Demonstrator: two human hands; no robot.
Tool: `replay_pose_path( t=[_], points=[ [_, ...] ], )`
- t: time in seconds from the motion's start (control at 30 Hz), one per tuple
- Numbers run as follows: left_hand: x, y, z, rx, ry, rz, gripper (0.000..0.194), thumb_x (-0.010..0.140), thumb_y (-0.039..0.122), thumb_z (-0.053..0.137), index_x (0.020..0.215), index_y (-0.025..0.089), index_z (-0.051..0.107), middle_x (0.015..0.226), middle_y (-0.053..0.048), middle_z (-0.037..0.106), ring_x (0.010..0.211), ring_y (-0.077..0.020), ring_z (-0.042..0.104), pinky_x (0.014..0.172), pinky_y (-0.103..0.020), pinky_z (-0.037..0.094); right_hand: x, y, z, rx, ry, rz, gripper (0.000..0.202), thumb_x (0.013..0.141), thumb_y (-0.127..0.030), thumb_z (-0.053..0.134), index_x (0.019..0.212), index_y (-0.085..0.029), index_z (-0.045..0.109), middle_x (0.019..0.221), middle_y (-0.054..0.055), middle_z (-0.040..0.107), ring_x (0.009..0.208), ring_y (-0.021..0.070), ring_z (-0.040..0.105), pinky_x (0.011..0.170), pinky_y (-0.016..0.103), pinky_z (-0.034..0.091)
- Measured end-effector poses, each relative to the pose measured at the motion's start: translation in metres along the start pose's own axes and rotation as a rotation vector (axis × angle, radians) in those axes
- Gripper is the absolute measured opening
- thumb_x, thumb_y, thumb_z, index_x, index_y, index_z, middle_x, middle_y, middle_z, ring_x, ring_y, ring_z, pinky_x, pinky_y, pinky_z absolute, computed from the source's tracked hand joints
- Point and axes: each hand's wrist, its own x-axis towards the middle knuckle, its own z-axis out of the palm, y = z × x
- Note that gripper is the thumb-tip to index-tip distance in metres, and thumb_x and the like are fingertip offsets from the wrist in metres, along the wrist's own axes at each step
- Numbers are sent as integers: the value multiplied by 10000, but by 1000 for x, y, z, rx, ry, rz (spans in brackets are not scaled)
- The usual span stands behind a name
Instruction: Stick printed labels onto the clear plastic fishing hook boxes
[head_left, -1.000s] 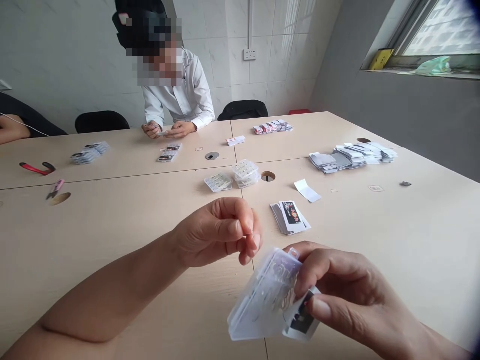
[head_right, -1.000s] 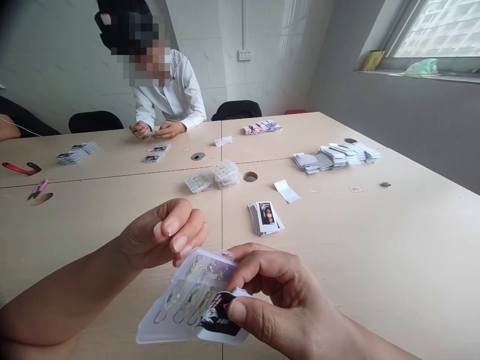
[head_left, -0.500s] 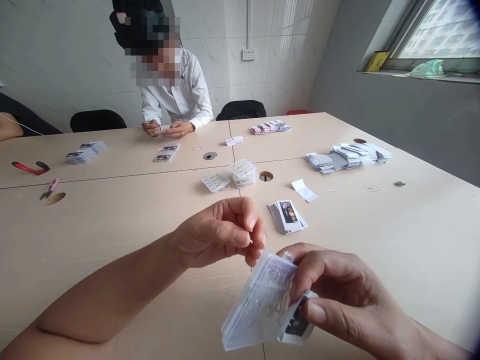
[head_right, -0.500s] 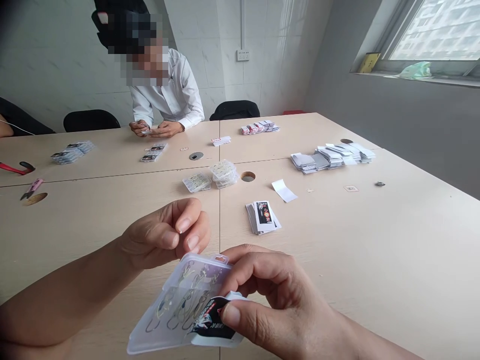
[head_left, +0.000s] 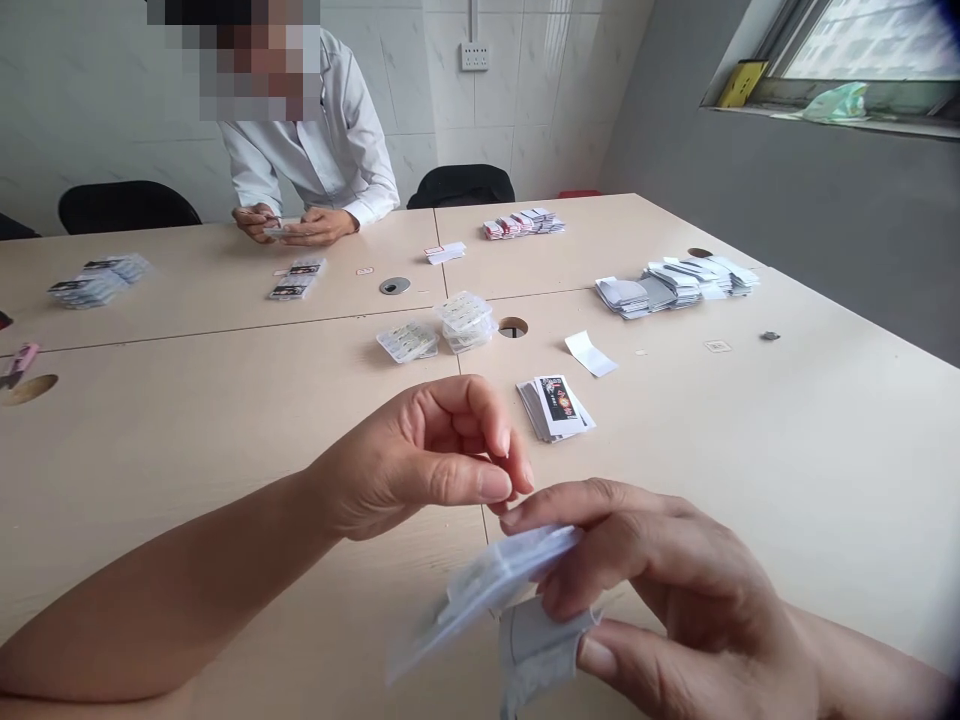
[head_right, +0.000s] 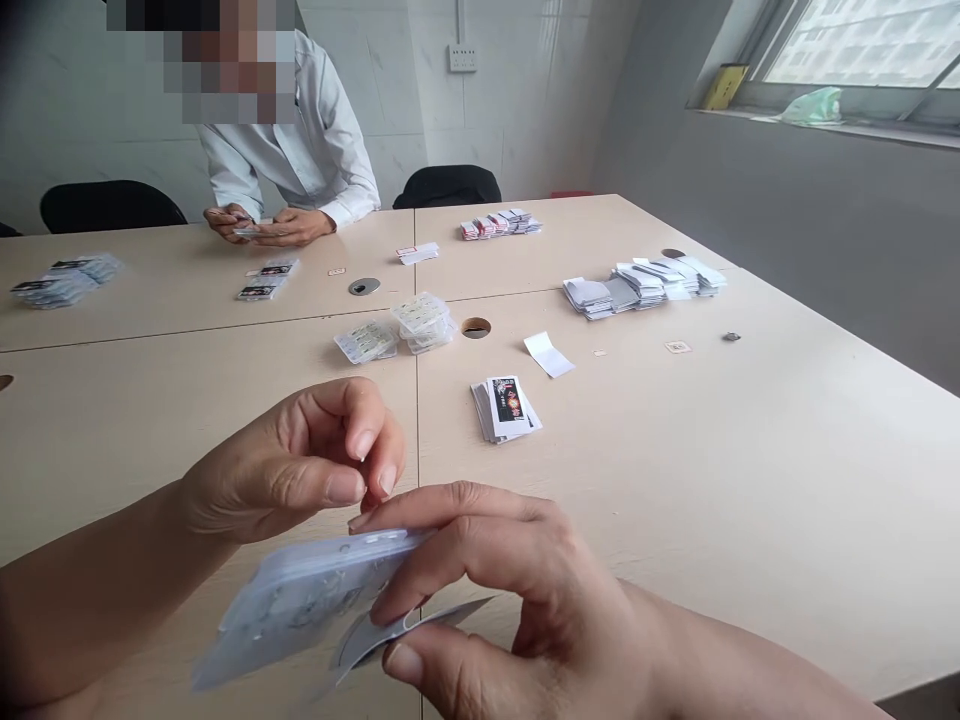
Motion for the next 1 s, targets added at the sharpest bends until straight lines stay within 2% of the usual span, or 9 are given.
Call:
replay_pose_path(
  t=[0.1, 0.33, 0.53, 1.0],
  points=[
    [-1, 0, 1, 34, -9, 23, 134, 842, 18, 738, 843, 151, 716, 864, -20, 799, 756, -98, 723, 718, -198, 607, 0, 3, 0, -65, -11, -72, 169, 858, -82, 726, 1004, -158, 692, 1261, 144, 715, 1025, 150, 743, 911, 192, 575],
    [-2, 1, 1, 88, -16, 60, 141, 857, 15, 726, 845, 156, 716, 899, -14, 810, 778, -102, 740, 744, -218, 624, 0, 5, 0, -106, -4, -96, 174, 866, -89, 714, 1022, -164, 697, 1278, 144, 720, 969, 151, 765, 894, 210, 592],
    [-4, 3, 2, 140, -17, 94, 163, 859, -2, 714, 860, 161, 725, 921, -18, 812, 792, -100, 740, 752, -207, 622, -1, 2, 3, -36, 58, -21, 169, 844, -107, 742, 985, -199, 727, 1247, 107, 746, 945, 151, 768, 860, 208, 599],
    [-6, 7, 3, 271, 11, 157, 186, 839, -9, 718, 849, 177, 713, 921, -14, 801, 811, -126, 744, 766, -235, 634, -2, 2, 3, 9, 68, -8, 173, 840, -110, 752, 985, -205, 739, 1286, 104, 731, 1011, 179, 764, 903, 246, 608]
  ],
)
